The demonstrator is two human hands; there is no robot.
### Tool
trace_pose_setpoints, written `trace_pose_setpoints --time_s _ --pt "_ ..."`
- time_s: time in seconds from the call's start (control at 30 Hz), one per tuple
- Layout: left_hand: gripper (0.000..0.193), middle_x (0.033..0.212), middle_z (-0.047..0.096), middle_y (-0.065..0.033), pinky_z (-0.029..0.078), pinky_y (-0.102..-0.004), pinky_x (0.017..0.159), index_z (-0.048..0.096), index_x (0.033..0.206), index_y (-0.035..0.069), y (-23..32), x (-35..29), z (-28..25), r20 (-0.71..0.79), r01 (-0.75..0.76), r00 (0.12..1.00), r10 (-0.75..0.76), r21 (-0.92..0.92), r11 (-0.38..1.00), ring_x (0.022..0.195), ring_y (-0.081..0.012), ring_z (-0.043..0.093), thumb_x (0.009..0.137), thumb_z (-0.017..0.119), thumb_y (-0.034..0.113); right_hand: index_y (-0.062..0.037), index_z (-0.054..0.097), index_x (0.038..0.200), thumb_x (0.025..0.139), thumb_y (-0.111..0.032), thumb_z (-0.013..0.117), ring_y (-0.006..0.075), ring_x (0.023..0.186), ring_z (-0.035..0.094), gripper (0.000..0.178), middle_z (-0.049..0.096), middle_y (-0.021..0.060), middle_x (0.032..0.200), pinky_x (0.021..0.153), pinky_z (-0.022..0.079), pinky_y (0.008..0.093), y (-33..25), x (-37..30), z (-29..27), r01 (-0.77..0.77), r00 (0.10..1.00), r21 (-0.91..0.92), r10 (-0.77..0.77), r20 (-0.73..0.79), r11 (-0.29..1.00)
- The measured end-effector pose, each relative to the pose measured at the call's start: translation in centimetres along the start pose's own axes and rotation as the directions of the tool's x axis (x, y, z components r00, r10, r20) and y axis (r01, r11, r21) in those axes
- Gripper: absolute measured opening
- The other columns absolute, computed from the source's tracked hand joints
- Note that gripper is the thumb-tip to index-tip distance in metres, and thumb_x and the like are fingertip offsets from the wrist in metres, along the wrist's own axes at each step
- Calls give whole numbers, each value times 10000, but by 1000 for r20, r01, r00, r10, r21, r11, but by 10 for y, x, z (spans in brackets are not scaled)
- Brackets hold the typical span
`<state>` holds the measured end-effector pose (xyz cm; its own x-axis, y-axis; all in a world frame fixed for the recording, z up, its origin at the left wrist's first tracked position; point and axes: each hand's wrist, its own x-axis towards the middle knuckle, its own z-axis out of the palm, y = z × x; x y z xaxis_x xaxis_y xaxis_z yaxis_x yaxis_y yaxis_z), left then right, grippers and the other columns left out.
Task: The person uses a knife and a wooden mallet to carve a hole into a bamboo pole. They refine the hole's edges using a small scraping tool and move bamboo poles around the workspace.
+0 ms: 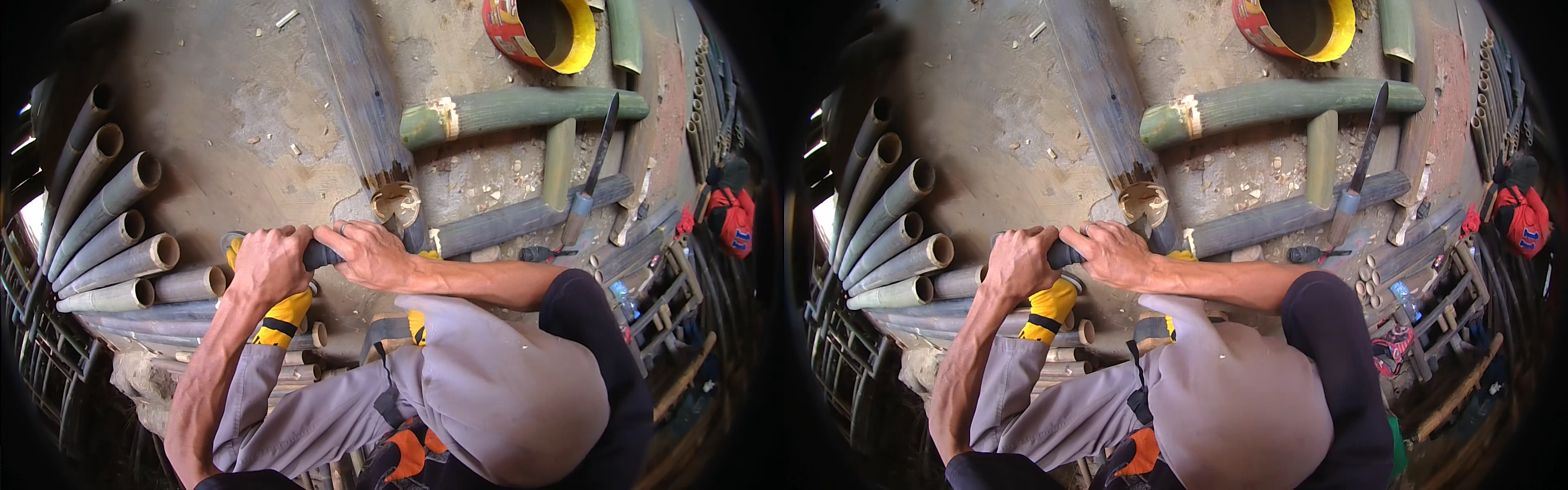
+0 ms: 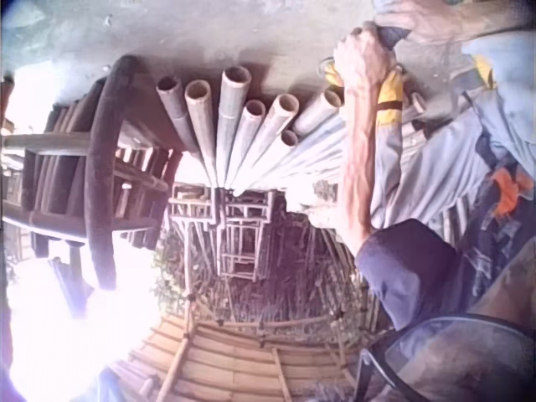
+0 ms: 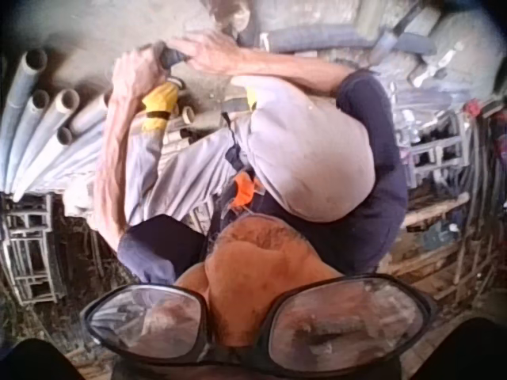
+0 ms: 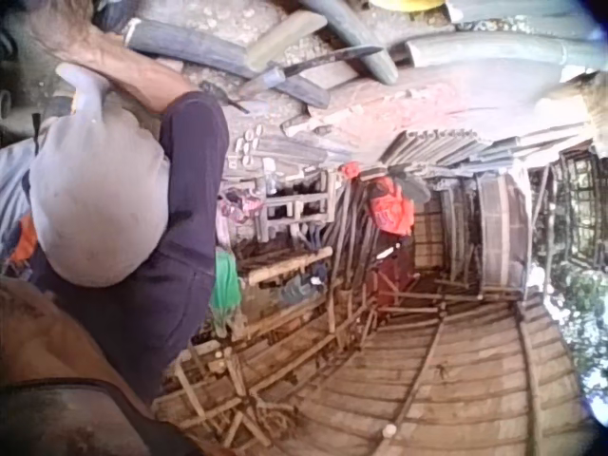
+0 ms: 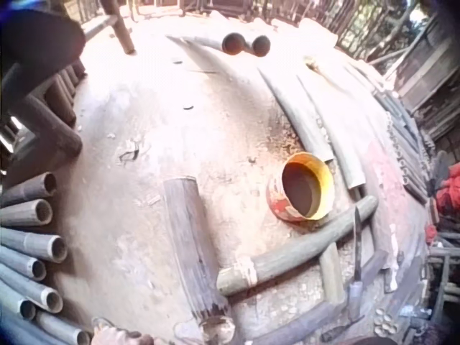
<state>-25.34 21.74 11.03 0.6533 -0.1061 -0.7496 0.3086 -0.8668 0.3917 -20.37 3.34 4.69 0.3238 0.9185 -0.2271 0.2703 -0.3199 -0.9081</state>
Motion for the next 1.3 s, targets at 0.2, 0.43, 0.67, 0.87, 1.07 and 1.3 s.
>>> trace_pose_setpoints --time_s 0.2,0.43,0.67,0.87,1.07,1.3 --pt "336 700 652 -245 543 -447 707 670 903 -9 39 -25 66 40 278 956 -290 -438 855 672 -381 670 620 693 171 -74 467 1098 764 -78 612 400 686 656 364 617 181 715 573 513 511 6 -4 -34 145 793 -116 -45 608 983" --pt "323 689 667 -221 536 -418 648 654 869 -58 174 -12 158 -8 336 734 -679 -865 373 622 -297 684 669 716 188 -99 621 847 785 -165 595 297 631 682 94 641 93 632 471 511 421 32 -21 -66 611 423 -87 -231 876 787" --pt "292 711 659 -216 522 -394 617 660 917 24 103 -30 147 -95 195 736 -671 -918 344 649 -310 683 659 701 155 -112 642 822 808 -167 561 280 614 676 99 641 84 632 499 509 408 8 21 -34 556 569 -199 -195 799 807" --pt "293 765 664 -205 521 -447 668 640 890 46 23 -21 64 -221 256 893 -392 -466 847 714 -397 648 629 689 170 -106 588 1053 819 -135 544 317 792 647 241 635 121 781 708 513 419 -1 27 -32 253 897 -313 -100 431 915" --pt "303 801 656 -157 520 -458 681 603 858 55 13 -2 -4 -165 153 972 -165 -87 984 738 -386 638 592 709 154 -70 562 1054 728 -51 607 310 855 634 330 622 123 848 782 498 411 -1 22 -33 98 995 -236 -100 4 967" --pt "130 723 666 -111 543 -393 609 633 764 72 41 55 -81 -37 -170 980 198 374 912 703 -294 683 634 635 77 -34 504 1008 719 -6 630 366 784 614 316 596 166 806 739 487 440 8 19 -47 -16 919 -54 -7 -395 998"
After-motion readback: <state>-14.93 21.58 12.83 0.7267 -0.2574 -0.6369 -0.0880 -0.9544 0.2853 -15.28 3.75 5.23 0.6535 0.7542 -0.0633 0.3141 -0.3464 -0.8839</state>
